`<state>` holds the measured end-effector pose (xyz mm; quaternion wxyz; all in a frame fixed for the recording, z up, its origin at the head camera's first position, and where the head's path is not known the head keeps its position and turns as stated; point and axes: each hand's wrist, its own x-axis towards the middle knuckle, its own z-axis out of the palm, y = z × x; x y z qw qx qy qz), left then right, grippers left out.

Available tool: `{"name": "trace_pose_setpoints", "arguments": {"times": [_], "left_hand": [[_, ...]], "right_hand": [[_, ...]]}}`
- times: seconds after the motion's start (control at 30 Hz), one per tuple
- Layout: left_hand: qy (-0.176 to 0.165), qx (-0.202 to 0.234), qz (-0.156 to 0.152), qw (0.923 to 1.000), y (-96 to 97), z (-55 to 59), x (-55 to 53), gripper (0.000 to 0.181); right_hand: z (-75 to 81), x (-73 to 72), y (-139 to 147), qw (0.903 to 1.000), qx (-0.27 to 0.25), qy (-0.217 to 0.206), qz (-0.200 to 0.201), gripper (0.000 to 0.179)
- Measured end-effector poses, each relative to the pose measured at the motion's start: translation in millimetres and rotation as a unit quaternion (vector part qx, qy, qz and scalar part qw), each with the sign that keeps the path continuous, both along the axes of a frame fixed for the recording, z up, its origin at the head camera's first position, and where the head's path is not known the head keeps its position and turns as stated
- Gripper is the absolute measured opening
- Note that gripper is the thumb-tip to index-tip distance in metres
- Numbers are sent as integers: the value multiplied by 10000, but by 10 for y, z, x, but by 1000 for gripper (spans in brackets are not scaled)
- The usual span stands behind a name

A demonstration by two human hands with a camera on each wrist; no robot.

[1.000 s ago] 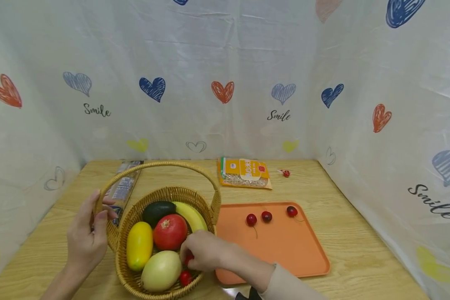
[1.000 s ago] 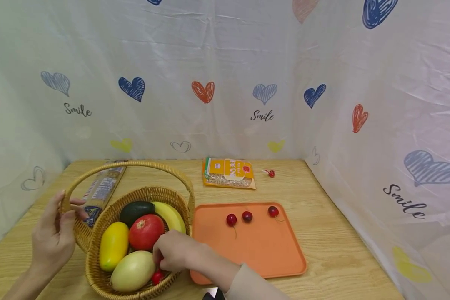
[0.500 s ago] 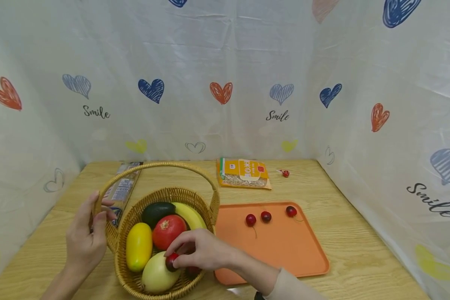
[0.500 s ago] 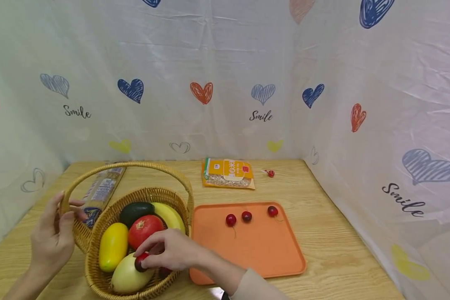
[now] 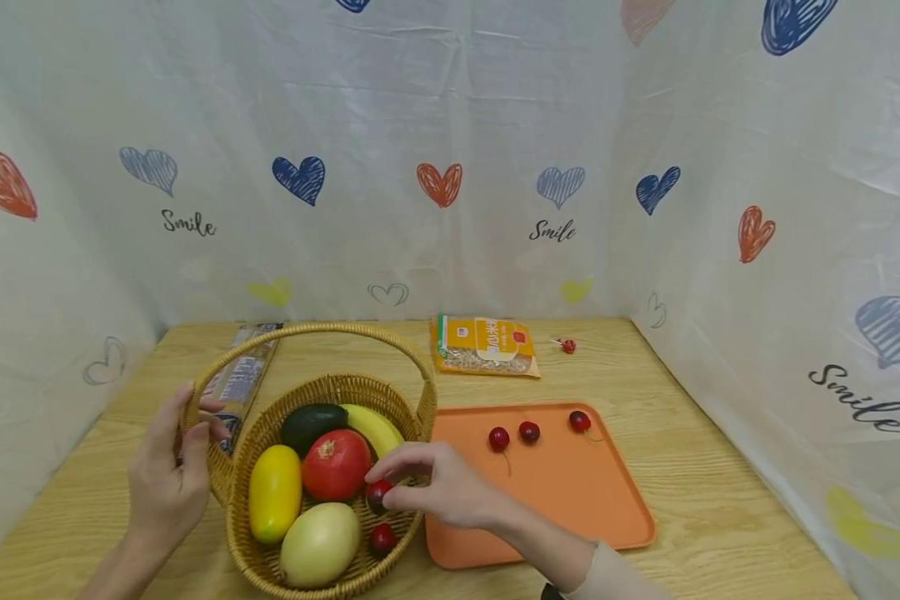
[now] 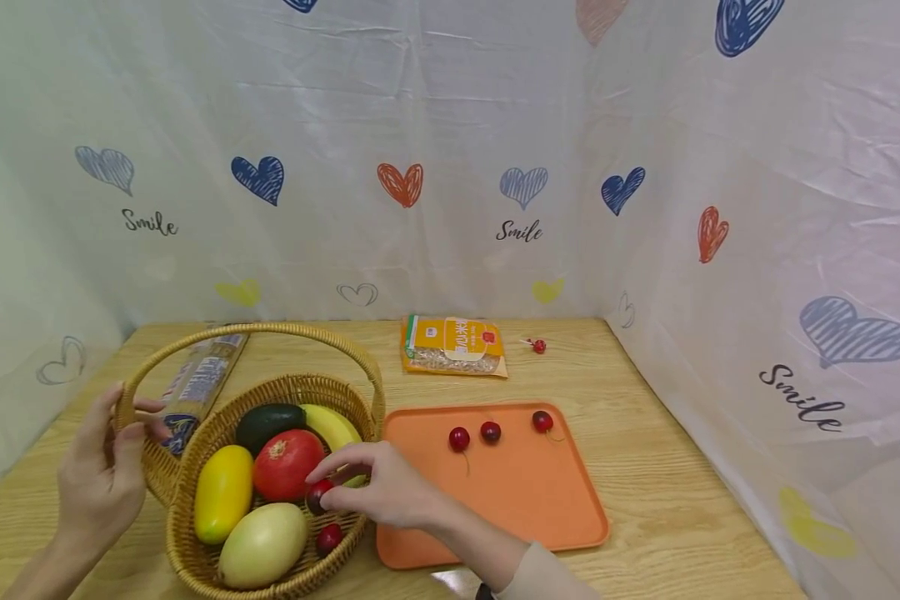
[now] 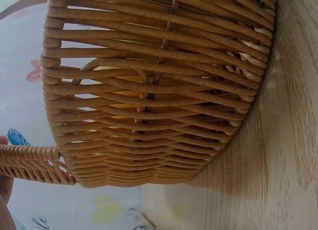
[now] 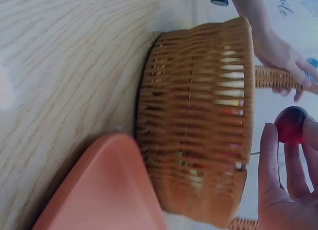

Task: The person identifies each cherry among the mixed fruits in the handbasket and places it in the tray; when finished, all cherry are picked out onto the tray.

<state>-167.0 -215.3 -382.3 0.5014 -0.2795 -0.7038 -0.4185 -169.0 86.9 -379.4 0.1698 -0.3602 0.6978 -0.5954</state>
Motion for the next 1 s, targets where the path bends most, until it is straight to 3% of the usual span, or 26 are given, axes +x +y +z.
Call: {"name": "trace_pose_setpoints", "arguments": {"times": [0.17, 0.43, 0.67, 1.0], "left_hand": [[1, 5, -15, 10000, -12, -6, 9, 34], [49, -5, 1, 10000, 12, 20, 4, 35], [99, 26, -33, 9999, 21, 36, 7, 35], [104, 11, 20, 9999, 27, 41, 22, 36]], "right_hand": [[25, -4, 157, 9994, -210, 11, -265, 25], [31, -25, 543, 9943, -680, -498, -648, 28], [-41, -56, 889, 9911, -373, -513, -1168, 27], [-127, -60, 1002, 9872, -257, -833, -1338, 30]]}}
